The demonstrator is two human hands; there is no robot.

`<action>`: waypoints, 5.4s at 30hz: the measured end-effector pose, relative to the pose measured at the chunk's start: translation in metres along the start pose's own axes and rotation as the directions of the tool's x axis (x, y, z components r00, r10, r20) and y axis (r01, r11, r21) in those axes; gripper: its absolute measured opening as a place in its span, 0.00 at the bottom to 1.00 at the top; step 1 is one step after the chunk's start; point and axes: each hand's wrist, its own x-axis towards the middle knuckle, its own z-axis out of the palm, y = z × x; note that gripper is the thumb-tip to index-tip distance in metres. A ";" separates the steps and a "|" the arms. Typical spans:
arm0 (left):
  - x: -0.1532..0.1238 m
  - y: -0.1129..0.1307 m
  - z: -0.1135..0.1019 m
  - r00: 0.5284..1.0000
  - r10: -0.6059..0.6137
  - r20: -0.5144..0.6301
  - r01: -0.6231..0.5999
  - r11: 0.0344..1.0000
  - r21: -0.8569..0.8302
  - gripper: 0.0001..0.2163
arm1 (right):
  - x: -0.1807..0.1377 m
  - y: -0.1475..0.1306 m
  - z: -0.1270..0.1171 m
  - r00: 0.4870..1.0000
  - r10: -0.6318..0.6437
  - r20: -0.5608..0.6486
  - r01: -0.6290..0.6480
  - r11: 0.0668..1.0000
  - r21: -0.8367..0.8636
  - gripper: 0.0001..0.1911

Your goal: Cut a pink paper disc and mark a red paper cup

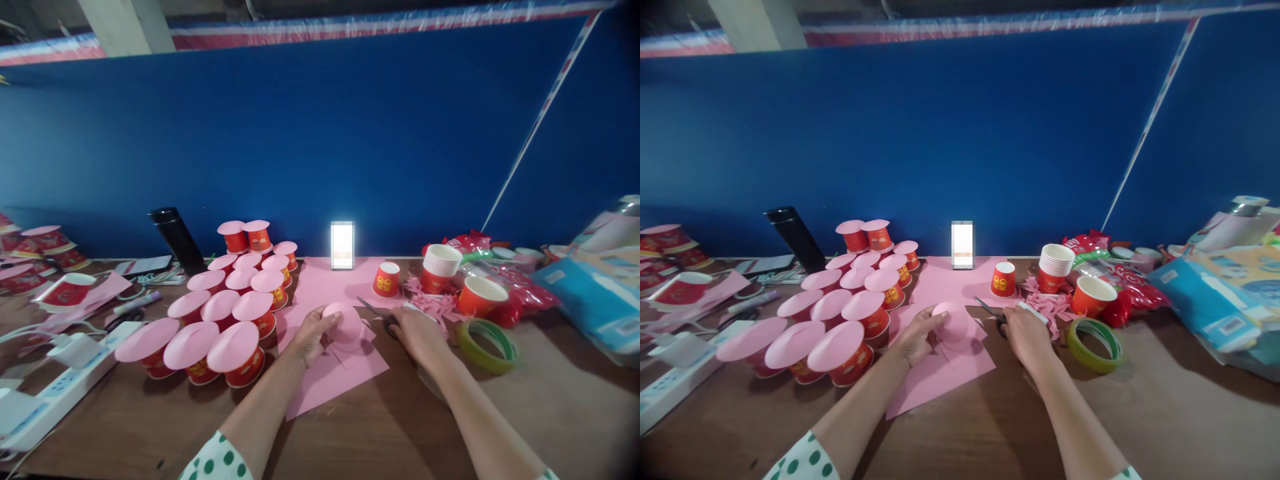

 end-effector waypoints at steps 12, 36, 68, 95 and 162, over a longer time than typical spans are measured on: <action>0.002 0.002 -0.004 0.998 0.044 -0.052 -0.044 0.999 -0.001 0.18 | 0.004 -0.008 0.016 0.999 -0.015 0.032 -0.028 0.233 0.972 0.19; -0.004 0.009 -0.001 0.997 0.054 -0.052 -0.056 0.998 -0.042 0.17 | -0.011 -0.043 0.007 0.949 -0.203 0.241 -0.220 0.122 0.968 0.31; -0.006 0.017 0.003 0.997 -0.009 -0.081 0.003 0.998 -0.069 0.16 | -0.010 -0.037 0.004 0.943 -0.214 0.255 -0.224 0.157 0.962 0.28; -0.007 0.019 0.004 0.998 -0.014 -0.060 0.010 0.998 -0.058 0.17 | -0.007 -0.029 0.008 0.955 -0.217 0.203 -0.138 0.283 0.949 0.27; 0.002 0.011 -0.012 0.998 -0.001 -0.067 0.008 0.995 0.102 0.19 | -0.006 -0.022 0.010 0.930 -0.300 0.213 -0.128 0.279 0.952 0.23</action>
